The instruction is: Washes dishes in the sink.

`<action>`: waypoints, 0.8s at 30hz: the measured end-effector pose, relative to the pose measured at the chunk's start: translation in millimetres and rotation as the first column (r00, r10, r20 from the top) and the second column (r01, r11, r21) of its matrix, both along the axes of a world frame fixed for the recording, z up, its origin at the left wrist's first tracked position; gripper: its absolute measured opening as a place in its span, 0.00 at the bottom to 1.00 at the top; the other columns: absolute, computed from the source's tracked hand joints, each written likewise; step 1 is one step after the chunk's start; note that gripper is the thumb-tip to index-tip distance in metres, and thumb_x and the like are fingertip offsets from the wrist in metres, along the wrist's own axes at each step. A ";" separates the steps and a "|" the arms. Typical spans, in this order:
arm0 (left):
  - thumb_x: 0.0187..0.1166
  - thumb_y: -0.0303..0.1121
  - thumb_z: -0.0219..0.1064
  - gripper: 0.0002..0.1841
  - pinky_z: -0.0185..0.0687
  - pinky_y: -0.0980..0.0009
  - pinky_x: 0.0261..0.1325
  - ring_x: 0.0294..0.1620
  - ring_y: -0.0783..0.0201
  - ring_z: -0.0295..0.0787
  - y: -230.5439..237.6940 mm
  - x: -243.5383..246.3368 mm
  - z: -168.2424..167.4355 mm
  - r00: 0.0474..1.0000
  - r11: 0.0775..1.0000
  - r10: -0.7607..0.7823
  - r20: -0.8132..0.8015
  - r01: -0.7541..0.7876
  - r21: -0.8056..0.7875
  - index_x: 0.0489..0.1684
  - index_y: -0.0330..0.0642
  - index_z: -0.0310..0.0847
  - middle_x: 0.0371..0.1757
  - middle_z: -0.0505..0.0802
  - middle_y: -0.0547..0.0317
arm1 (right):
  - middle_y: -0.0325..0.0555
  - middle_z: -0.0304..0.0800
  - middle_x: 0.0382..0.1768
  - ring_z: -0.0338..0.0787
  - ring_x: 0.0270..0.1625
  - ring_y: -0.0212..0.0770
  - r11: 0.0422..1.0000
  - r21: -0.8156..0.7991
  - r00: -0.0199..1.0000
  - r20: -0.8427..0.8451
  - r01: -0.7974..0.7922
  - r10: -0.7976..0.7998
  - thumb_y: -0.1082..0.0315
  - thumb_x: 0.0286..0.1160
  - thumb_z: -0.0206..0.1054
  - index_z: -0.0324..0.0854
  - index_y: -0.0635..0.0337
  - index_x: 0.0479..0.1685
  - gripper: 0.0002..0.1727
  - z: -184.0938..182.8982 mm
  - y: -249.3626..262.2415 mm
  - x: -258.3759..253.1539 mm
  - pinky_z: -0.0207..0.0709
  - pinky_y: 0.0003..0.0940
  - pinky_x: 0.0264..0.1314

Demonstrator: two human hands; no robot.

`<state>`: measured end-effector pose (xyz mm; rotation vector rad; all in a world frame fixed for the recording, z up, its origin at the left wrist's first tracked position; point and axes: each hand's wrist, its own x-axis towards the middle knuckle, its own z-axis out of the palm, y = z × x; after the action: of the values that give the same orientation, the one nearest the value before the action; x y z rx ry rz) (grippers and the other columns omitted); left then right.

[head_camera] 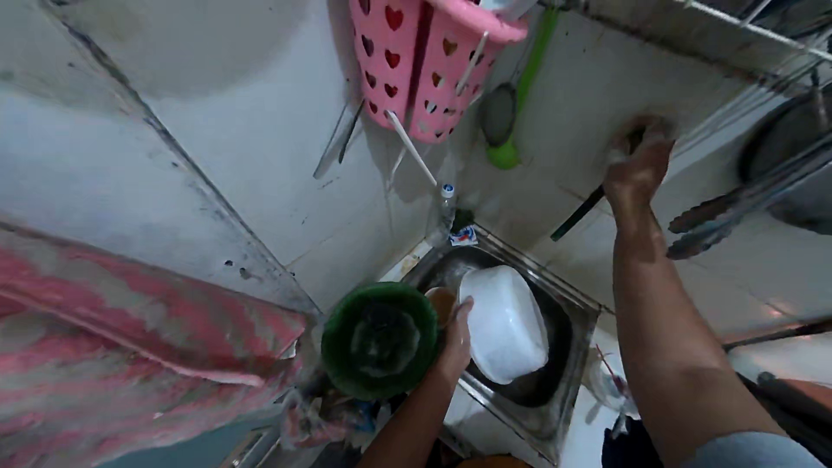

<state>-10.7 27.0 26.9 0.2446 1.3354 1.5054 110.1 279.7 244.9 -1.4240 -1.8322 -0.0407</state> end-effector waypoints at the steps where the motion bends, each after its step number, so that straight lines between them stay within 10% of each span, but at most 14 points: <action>1: 0.92 0.41 0.55 0.26 0.65 0.55 0.83 0.83 0.54 0.70 0.2 -1.3 3.0 1.000 1.000 -0.003 0.000 0.003 0.004 0.84 0.36 0.65 0.83 0.74 0.42 | 0.64 0.78 0.74 0.79 0.77 0.60 0.999 -0.050 1.000 -0.003 0.009 -0.009 0.59 0.85 0.59 0.78 0.62 0.72 0.23 7.4 2.6 -1.2 0.73 0.54 0.78; 6: 0.92 0.39 0.53 0.26 0.64 0.58 0.84 0.83 0.56 0.69 0.3 -6.7 7.4 0.999 0.999 -0.007 -0.031 0.008 0.039 0.86 0.36 0.63 0.84 0.73 0.42 | 0.61 0.87 0.67 0.84 0.73 0.56 0.984 -0.173 0.970 -0.225 0.051 -0.090 0.48 0.91 0.51 0.85 0.63 0.66 0.28 19.4 9.5 -4.4 0.71 0.55 0.78; 10: 0.92 0.38 0.54 0.25 0.71 0.59 0.78 0.77 0.57 0.74 6.9 -11.5 0.9 0.999 0.998 0.039 -0.019 -0.038 0.042 0.83 0.37 0.66 0.79 0.77 0.42 | 0.56 0.87 0.60 0.86 0.64 0.42 0.978 0.021 0.883 -0.426 -0.209 0.197 0.50 0.91 0.53 0.81 0.69 0.65 0.28 -3.0 20.5 9.5 0.77 0.39 0.72; 13: 0.91 0.37 0.54 0.25 0.73 0.60 0.76 0.76 0.58 0.75 8.3 -14.2 3.8 0.998 0.997 0.061 0.000 -0.061 0.045 0.85 0.37 0.64 0.79 0.77 0.42 | 0.66 0.65 0.84 0.73 0.82 0.50 0.910 0.235 0.787 -0.458 -0.341 0.413 0.65 0.85 0.59 0.66 0.70 0.83 0.30 -45.6 -6.2 14.3 0.73 0.38 0.81; 15: 0.92 0.37 0.52 0.25 0.72 0.60 0.77 0.77 0.58 0.74 8.9 -15.2 7.2 0.998 0.997 0.065 0.018 -0.065 0.036 0.86 0.37 0.62 0.80 0.76 0.42 | 0.49 0.65 0.86 0.77 0.77 0.34 0.949 0.050 0.675 -0.691 -0.313 0.259 0.66 0.89 0.52 0.52 0.61 0.91 0.32 -94.3 -49.9 9.1 0.76 0.27 0.73; 18: 0.93 0.38 0.52 0.25 0.72 0.58 0.77 0.77 0.57 0.74 10.8 -15.5 3.5 0.997 0.997 0.074 0.020 -0.075 0.011 0.86 0.38 0.62 0.80 0.76 0.42 | 0.35 0.80 0.36 0.82 0.32 0.30 0.786 -0.441 0.294 -0.893 -0.433 -0.340 0.58 0.94 0.50 0.74 0.55 0.58 0.13 -180.4 -71.1 -1.2 0.81 0.28 0.37; 21: 0.92 0.37 0.53 0.25 0.71 0.58 0.78 0.77 0.56 0.73 16.1 -14.8 -0.8 0.995 0.995 0.097 -0.003 -0.097 -0.004 0.85 0.36 0.63 0.80 0.75 0.41 | 0.40 0.77 0.29 0.82 0.28 0.35 0.429 -0.590 0.324 -0.773 -0.684 -0.545 0.58 0.96 0.44 0.71 0.56 0.51 0.14 -215.2 -64.9 -9.4 0.82 0.30 0.34; 24: 0.92 0.37 0.53 0.25 0.72 0.59 0.77 0.77 0.56 0.75 21.5 -12.4 -5.4 0.996 0.996 0.092 -0.016 -0.092 -0.004 0.85 0.36 0.63 0.79 0.77 0.41 | 0.31 0.73 0.18 0.75 0.17 0.27 0.321 -0.610 0.377 -0.741 -0.725 -0.555 0.52 0.94 0.44 0.70 0.48 0.33 0.19 -210.1 -54.7 -22.6 0.75 0.22 0.21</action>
<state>-23.1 48.6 21.4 0.1944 1.3781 1.5802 87.5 225.0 34.8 -1.3786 -0.6842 1.9739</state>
